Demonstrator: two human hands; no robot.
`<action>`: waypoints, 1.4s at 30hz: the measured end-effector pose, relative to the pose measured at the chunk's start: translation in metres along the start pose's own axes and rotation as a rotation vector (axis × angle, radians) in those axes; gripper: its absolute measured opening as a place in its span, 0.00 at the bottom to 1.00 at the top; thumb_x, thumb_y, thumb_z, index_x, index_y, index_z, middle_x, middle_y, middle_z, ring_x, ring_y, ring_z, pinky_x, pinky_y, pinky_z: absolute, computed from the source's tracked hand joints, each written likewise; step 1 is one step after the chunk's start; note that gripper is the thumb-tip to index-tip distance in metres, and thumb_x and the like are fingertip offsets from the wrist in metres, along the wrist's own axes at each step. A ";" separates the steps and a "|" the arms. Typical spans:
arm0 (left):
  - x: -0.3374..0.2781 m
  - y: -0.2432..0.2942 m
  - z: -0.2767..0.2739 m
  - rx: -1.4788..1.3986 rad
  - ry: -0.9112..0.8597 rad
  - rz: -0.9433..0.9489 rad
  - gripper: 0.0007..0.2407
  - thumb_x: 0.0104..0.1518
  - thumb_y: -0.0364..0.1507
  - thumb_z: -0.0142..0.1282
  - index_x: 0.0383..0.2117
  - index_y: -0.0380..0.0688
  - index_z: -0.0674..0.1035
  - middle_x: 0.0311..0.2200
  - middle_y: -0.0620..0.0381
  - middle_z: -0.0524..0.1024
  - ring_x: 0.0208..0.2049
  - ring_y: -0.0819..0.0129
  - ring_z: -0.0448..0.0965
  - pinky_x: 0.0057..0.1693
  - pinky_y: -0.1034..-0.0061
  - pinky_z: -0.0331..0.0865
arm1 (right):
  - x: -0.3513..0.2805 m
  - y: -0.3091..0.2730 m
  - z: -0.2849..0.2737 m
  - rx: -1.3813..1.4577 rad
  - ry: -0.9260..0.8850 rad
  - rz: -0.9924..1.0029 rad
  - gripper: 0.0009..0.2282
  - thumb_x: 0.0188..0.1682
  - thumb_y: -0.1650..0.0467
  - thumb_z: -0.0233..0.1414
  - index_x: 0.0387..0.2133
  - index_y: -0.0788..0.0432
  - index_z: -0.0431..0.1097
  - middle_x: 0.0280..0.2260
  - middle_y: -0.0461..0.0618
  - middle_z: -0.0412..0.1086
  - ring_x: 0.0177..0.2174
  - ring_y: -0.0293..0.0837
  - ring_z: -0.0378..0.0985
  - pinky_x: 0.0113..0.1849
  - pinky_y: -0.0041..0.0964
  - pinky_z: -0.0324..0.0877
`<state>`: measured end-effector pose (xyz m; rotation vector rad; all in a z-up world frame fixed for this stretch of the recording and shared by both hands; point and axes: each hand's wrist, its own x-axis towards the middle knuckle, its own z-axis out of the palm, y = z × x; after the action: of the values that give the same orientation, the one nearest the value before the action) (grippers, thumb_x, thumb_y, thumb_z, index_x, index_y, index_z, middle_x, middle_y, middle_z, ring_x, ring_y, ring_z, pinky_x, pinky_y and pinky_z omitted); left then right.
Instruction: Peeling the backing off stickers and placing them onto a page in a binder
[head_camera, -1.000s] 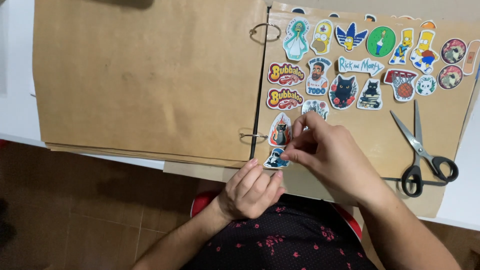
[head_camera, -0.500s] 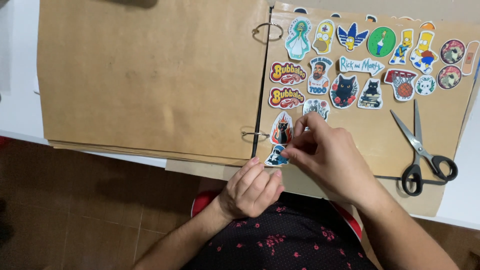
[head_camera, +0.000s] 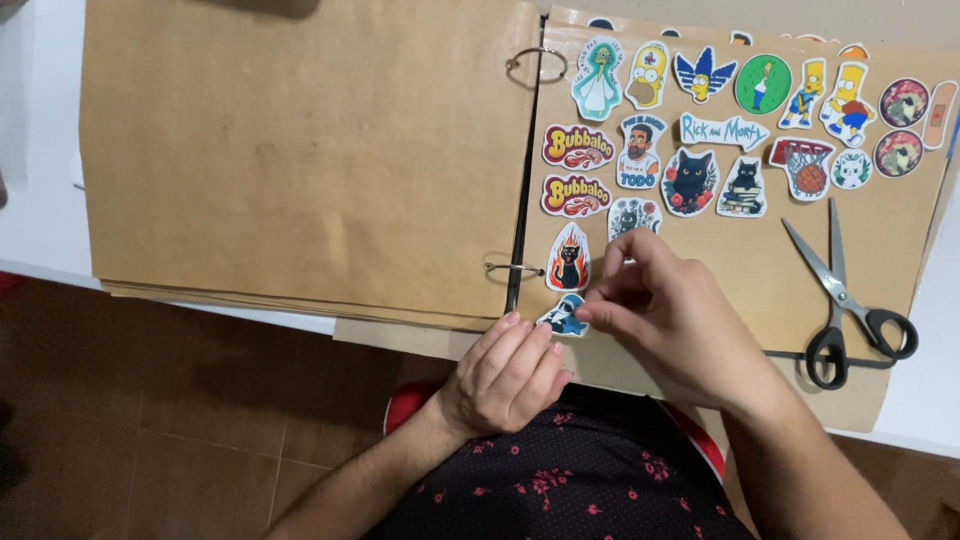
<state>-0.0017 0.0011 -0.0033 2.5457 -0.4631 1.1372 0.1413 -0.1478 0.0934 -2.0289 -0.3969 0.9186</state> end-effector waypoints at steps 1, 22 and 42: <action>-0.002 -0.001 0.000 0.001 0.002 0.006 0.10 0.64 0.34 0.52 0.39 0.39 0.78 0.41 0.46 0.79 0.42 0.58 0.80 0.53 0.66 0.80 | 0.000 0.003 0.001 0.001 0.005 -0.004 0.14 0.43 0.74 0.62 0.30 0.56 0.59 0.25 0.47 0.81 0.27 0.34 0.80 0.33 0.28 0.73; 0.006 0.009 -0.009 0.302 -0.378 -0.004 0.36 0.65 0.60 0.30 0.56 0.40 0.78 0.58 0.54 0.72 0.56 0.65 0.70 0.65 0.70 0.59 | -0.025 0.035 0.012 -0.670 0.377 -0.220 0.14 0.49 0.61 0.59 0.27 0.53 0.61 0.21 0.43 0.67 0.23 0.48 0.70 0.26 0.44 0.63; 0.090 0.001 -0.006 -0.103 -0.386 -0.065 0.08 0.54 0.37 0.62 0.30 0.48 0.80 0.46 0.55 0.77 0.56 0.50 0.70 0.58 0.58 0.64 | -0.068 0.206 -0.207 -1.039 1.088 -0.052 0.23 0.47 0.63 0.63 0.52 0.66 0.72 0.42 0.59 0.75 0.53 0.62 0.68 0.58 0.60 0.54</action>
<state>0.0507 -0.0123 0.0690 2.6681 -0.5093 0.5802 0.2352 -0.4266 0.0350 -3.0223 -0.3053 -0.6774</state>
